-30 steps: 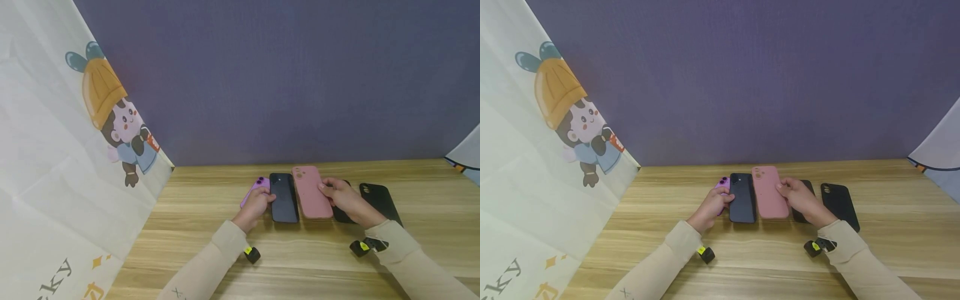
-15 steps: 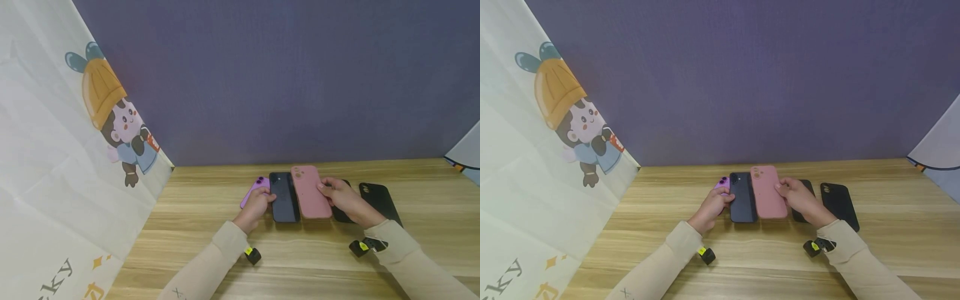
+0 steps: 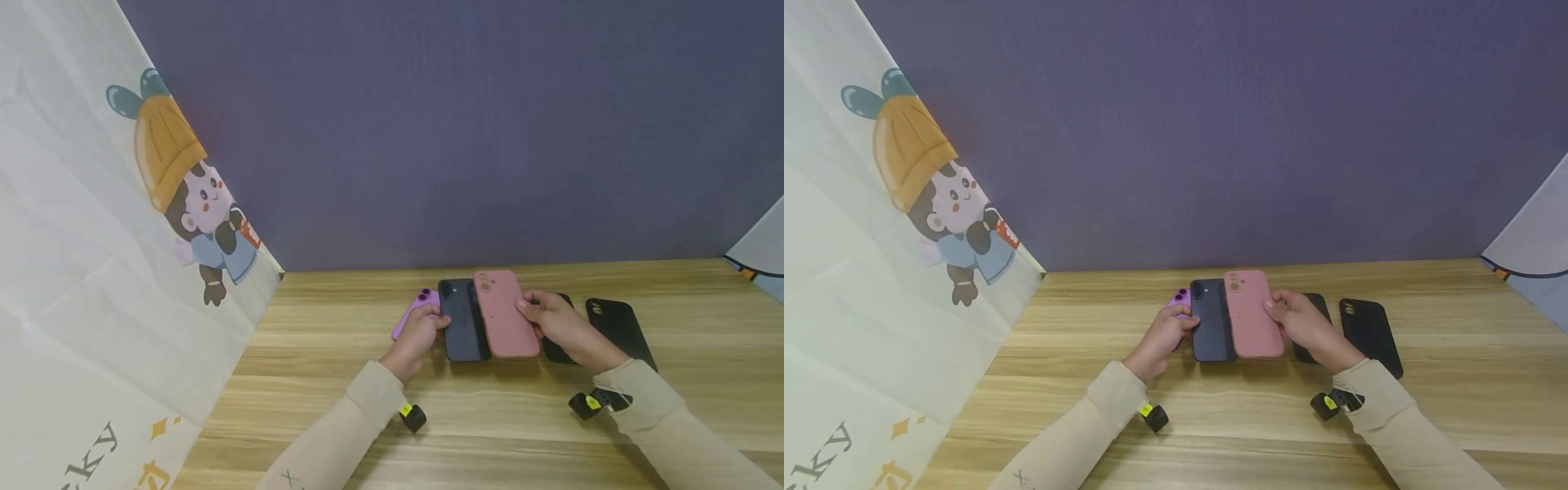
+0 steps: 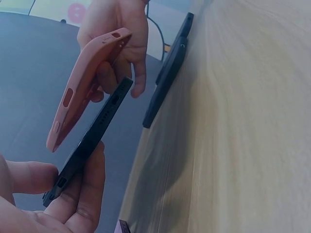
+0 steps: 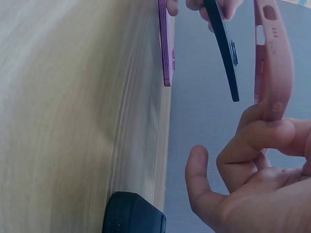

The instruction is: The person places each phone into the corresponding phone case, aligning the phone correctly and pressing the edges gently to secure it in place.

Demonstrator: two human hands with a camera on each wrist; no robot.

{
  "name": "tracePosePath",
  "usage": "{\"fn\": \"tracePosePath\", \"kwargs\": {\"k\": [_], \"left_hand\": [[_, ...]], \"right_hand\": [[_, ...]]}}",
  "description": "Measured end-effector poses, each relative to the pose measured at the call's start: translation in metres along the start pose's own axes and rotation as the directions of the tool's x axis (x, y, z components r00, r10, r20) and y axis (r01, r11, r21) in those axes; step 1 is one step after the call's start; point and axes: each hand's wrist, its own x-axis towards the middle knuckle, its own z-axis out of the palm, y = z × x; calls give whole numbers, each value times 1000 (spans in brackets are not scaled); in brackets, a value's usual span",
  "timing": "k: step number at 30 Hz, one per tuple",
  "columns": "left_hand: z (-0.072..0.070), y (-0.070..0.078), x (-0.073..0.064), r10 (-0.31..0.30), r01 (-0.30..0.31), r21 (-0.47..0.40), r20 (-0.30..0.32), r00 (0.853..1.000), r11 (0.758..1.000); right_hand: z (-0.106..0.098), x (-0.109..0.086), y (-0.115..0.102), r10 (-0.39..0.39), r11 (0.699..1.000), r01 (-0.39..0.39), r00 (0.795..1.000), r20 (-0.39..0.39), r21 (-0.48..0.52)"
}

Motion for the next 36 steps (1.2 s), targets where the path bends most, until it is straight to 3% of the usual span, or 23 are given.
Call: {"fn": "tracePosePath", "kwargs": {"k": [36], "left_hand": [[7,1,-3,-6,7,-32,22,1000,999]], "right_hand": [[3,-1,-1,-10,1000,10,1000,1,-8]]}}
